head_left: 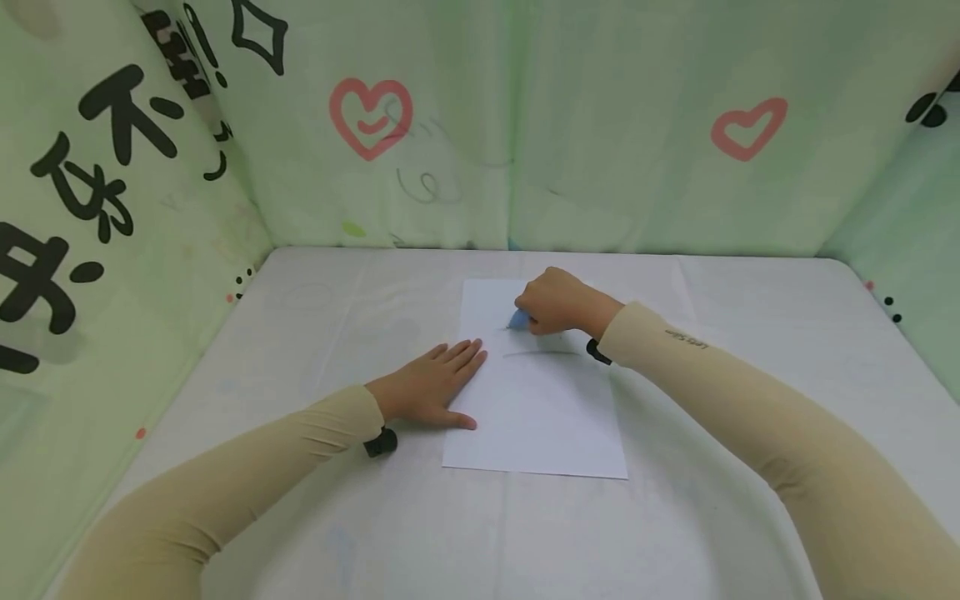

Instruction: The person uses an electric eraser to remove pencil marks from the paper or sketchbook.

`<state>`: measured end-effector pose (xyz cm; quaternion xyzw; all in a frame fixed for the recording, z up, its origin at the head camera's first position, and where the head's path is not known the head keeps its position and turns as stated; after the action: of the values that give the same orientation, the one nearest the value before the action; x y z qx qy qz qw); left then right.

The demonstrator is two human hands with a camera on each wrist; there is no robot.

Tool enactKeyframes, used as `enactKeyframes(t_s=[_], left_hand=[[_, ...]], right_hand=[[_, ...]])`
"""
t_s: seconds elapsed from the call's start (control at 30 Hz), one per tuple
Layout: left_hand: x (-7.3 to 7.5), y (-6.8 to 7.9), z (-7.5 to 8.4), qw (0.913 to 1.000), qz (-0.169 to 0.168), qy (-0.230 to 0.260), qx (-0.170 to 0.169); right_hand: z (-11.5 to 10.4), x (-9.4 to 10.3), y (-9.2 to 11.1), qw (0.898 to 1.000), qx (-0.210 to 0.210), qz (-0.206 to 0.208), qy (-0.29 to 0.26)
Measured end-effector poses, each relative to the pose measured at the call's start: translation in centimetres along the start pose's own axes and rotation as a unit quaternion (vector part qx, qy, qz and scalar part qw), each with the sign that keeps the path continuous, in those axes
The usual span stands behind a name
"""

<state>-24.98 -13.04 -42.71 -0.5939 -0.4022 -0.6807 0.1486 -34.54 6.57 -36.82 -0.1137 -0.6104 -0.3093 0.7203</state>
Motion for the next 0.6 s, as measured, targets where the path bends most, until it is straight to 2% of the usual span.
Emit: enactKeyframes(t_s=[0.1,0.6], left_hand=[[0.04,0.19,-0.08,1.0000,0.001,0.000,0.002],[0.22,0.49,0.34,1.0000,-0.005,0.001,0.006]], right_hand=[[-0.09,0.08,-0.19,1.000,-0.001,0.004,0.012],[-0.28,0.19,0.04,1.000,0.006,0.004,0.001]])
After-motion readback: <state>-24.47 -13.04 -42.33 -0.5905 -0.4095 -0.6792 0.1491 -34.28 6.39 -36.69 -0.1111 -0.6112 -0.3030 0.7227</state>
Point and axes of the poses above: each hand's wrist, its own y-axis away from the middle knuckle, its own x-axis out of the back of the hand, z = x × y, the point moved 2 cm from there along -y, towards the middle knuckle, and after that the axes turned 3 degrees about -z, right-handed, at the moved point
